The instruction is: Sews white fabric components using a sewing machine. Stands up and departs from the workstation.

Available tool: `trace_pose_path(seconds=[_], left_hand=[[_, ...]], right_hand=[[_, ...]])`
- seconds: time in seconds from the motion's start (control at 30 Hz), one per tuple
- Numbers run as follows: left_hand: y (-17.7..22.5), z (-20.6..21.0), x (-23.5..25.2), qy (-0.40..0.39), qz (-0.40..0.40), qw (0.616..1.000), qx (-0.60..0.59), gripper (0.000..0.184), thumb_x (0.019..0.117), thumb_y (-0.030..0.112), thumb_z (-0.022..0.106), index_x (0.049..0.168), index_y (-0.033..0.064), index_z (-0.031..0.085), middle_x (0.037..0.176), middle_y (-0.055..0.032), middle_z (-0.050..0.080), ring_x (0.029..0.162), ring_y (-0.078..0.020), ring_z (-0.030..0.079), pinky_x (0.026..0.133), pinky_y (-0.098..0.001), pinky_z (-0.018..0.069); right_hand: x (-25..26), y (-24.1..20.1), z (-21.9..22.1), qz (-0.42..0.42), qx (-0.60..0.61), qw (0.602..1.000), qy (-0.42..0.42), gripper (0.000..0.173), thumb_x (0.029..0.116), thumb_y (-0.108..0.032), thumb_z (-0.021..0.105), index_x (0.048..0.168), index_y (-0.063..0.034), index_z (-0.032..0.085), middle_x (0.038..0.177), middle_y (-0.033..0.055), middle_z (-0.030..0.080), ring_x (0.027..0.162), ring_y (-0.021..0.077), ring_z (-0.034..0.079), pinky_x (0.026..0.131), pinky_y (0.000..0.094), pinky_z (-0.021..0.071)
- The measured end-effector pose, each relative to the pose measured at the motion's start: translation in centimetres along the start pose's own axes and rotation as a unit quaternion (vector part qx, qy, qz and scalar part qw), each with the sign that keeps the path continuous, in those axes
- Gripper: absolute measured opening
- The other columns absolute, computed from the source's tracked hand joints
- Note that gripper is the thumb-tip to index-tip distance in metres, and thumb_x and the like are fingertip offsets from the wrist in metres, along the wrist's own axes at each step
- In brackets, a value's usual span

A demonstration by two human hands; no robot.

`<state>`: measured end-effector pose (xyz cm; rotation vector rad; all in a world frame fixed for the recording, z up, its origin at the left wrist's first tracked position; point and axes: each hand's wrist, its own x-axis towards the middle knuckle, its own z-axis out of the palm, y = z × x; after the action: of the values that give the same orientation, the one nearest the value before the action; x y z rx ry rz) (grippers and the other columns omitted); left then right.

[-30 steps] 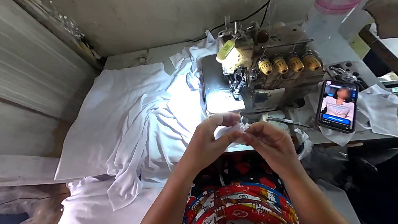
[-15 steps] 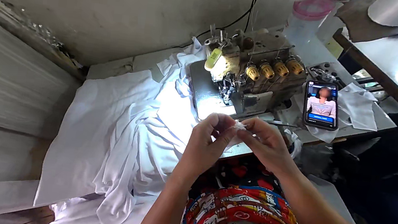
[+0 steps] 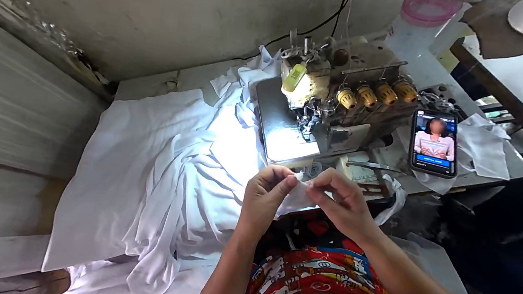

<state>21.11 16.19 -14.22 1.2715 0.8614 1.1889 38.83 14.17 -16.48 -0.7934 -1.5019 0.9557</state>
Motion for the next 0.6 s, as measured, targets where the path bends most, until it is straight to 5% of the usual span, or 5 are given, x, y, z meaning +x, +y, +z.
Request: trace_pose_path(seconds=[0.13,0.27,0.4,0.5,0.6], left_hand=[[-3.5,-1.7,-0.9,-0.031,0.013,0.980,0.195,0.010,0.0921,0.009,0.070,0.095,0.0000,0.071,0.086,0.0005,0.072,0.079,-0.0014,0.067,0.077,-0.0200,0.0569],[-3.4,-3.7,-0.5,-0.044,0.039,0.945,0.323,0.025,0.0928,0.025,0.072,0.102,0.0020,0.072,0.097,-0.0059,0.072,0.091,-0.0099,0.067,0.081,-0.0275,0.0541],[-0.3,-3.6,4.2,0.041,0.122,0.916,0.379,0.021,0.0957,0.015,0.064,0.103,-0.0036,0.070,0.094,-0.0122,0.070,0.087,-0.0148,0.067,0.080,-0.0301,0.0549],[0.3,-2.5,9.3,0.004,0.096,0.906,0.412,0.027,0.0953,0.004,0.062,0.120,-0.0026,0.069,0.122,-0.0184,0.067,0.114,-0.0248,0.064,0.100,-0.0391,0.0520],[-0.6,-0.8,12.8,-0.042,0.046,0.881,0.469,0.035,0.0997,0.009,0.060,0.132,-0.0042,0.063,0.144,-0.0230,0.055,0.137,-0.0364,0.049,0.118,-0.0524,0.0336]], right_hand=[[-0.8,0.8,-4.9,0.049,-0.189,0.980,0.035,0.027,0.1002,-0.023,0.061,0.109,0.0015,0.068,0.099,0.0065,0.071,0.081,0.0050,0.067,0.073,0.0235,0.0573],[1.0,-0.3,-15.3,0.088,-0.290,0.931,0.202,0.039,0.1055,-0.029,0.052,0.124,0.0043,0.058,0.114,0.0113,0.066,0.098,0.0104,0.066,0.087,0.0325,0.0566],[6.8,0.4,-23.0,0.135,-0.338,0.914,0.176,0.049,0.1073,-0.029,0.040,0.142,0.0053,0.049,0.146,0.0289,0.047,0.129,0.0344,0.056,0.106,0.0497,0.0480],[10.6,2.3,-23.8,0.240,-0.247,0.929,0.137,0.049,0.1100,-0.028,0.035,0.151,-0.0025,0.042,0.155,0.0169,0.044,0.138,0.0212,0.048,0.113,0.0388,0.0414],[12.0,2.7,-22.2,0.299,-0.246,0.918,0.087,0.039,0.1113,-0.018,0.032,0.145,-0.0058,0.046,0.140,0.0100,0.055,0.123,0.0113,0.055,0.105,0.0333,0.0451]])
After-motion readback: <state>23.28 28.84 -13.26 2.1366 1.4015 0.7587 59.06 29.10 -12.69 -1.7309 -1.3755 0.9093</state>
